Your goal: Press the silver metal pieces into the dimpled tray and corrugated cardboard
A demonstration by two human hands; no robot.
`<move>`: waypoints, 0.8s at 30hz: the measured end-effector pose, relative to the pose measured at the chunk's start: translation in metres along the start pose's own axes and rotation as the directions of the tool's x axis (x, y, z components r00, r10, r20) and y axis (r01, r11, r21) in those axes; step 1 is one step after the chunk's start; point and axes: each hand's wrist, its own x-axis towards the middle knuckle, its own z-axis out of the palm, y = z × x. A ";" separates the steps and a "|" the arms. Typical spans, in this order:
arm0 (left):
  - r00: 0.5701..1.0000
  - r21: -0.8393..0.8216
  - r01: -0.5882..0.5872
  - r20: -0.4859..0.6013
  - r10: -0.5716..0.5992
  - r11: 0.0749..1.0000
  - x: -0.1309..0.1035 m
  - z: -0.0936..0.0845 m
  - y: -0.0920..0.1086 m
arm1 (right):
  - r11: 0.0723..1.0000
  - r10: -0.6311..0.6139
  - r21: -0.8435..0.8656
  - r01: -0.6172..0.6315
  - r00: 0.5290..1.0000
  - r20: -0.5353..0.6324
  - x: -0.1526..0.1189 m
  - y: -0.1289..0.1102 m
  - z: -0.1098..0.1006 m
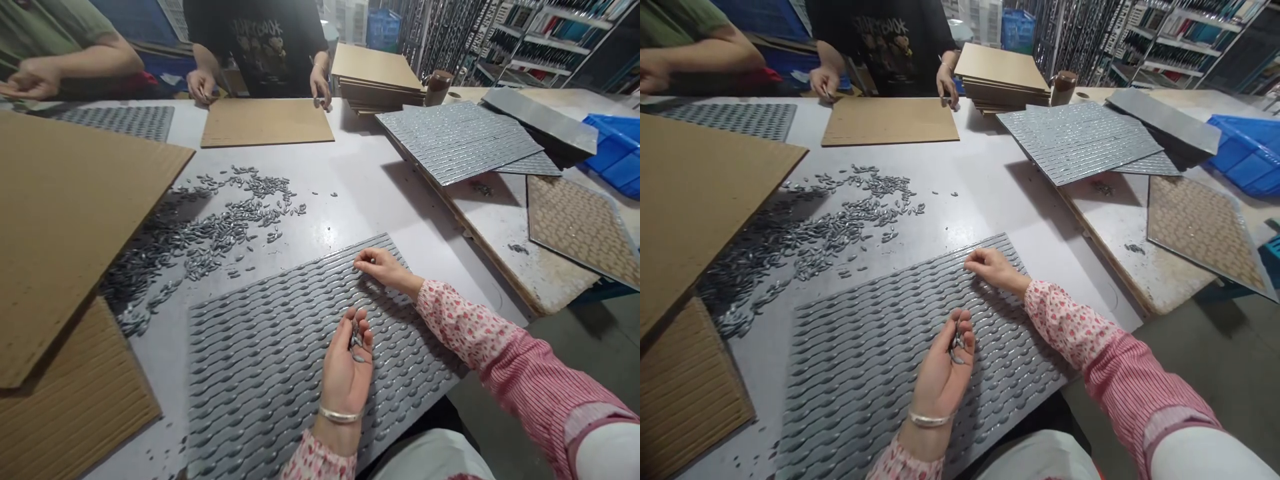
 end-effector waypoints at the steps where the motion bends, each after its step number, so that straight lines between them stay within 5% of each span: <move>1: 1.000 0.002 0.004 -0.016 -0.004 1.000 0.000 0.000 0.000 | 0.996 -0.005 -0.092 0.001 0.999 -0.040 0.007 0.005 -0.001; 7: 1.000 0.024 -0.006 -0.011 0.006 1.000 0.002 -0.006 -0.003 | 0.824 -0.097 -0.565 0.038 0.992 -0.075 0.021 0.016 0.004; 13: 1.000 0.013 -0.030 0.008 0.030 0.999 0.006 -0.009 -0.006 | 0.725 -0.073 -0.688 -0.009 0.993 -0.090 0.020 0.014 0.009; 18: 0.999 0.006 -0.053 -0.002 0.053 0.999 0.006 -0.008 -0.003 | 0.867 -0.106 -0.493 0.066 0.993 -0.053 0.008 0.001 0.003; 22: 0.998 -0.019 -0.060 -0.010 0.060 0.998 0.006 -0.005 -0.003 | 0.979 -0.179 -0.033 0.199 0.933 0.313 -0.024 -0.023 -0.002; 24: 0.998 -0.030 -0.059 0.001 0.059 0.998 0.006 -0.004 -0.004 | 0.973 -0.231 0.082 0.216 0.891 0.390 -0.039 -0.032 0.000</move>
